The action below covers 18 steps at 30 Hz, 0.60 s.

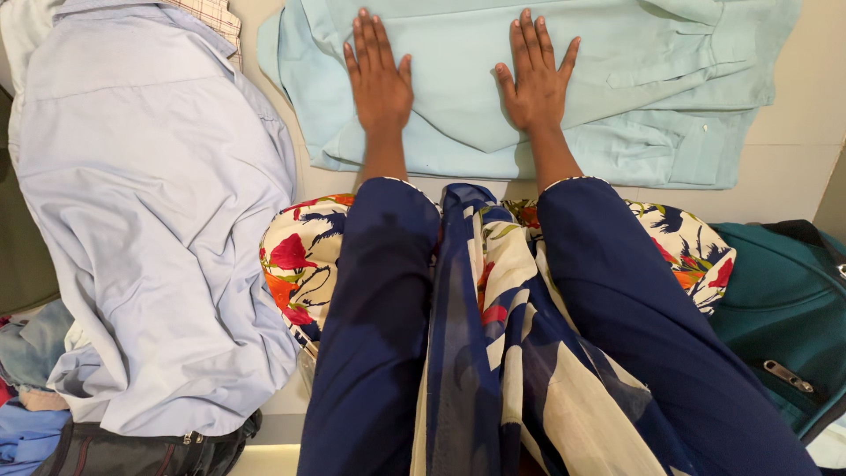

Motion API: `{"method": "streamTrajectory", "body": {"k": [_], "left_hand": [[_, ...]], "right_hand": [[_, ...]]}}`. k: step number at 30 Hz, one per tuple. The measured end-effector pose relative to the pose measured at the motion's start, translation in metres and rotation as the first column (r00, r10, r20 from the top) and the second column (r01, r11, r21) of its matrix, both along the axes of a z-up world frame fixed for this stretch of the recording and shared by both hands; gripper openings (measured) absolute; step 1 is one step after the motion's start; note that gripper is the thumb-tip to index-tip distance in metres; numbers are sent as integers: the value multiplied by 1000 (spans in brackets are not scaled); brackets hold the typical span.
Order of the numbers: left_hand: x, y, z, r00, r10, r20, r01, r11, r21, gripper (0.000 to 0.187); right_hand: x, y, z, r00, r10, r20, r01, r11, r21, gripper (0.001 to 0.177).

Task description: The person folds a light blue button-down shirt by smoothing the fabric, folding the sleeves inward, and then folding the bottom of the shirt upwards on the floor.

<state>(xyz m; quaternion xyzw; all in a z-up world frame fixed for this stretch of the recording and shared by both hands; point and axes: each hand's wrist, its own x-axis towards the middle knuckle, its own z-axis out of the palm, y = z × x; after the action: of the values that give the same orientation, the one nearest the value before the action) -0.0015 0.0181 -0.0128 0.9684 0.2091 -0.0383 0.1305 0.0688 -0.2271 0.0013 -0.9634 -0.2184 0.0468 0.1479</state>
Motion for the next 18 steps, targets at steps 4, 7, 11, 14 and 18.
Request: {"method": "streamTrajectory", "body": {"k": [4, 7, 11, 14, 18], "left_hand": [[13, 25, -8, 997, 11, 70, -17, 996, 84, 60], [17, 53, -7, 975, 76, 208, -93, 993, 71, 42], [22, 87, -11, 937, 0, 350, -11, 999, 30, 18], [25, 95, -19, 927, -36, 373, 38, 999, 1, 13], [31, 101, -30, 940, 13, 340, -23, 999, 27, 15]], "right_hand": [[-1, -1, -2, 1000, 6, 24, -6, 1000, 15, 66], [-1, 0, -1, 999, 12, 34, -12, 1000, 21, 66], [-2, -1, -1, 998, 9, 54, -13, 998, 61, 64], [-2, -1, 0, 998, 5, 63, -10, 997, 74, 63], [-3, 0, 2, 998, 1, 69, -8, 995, 103, 63]]}}
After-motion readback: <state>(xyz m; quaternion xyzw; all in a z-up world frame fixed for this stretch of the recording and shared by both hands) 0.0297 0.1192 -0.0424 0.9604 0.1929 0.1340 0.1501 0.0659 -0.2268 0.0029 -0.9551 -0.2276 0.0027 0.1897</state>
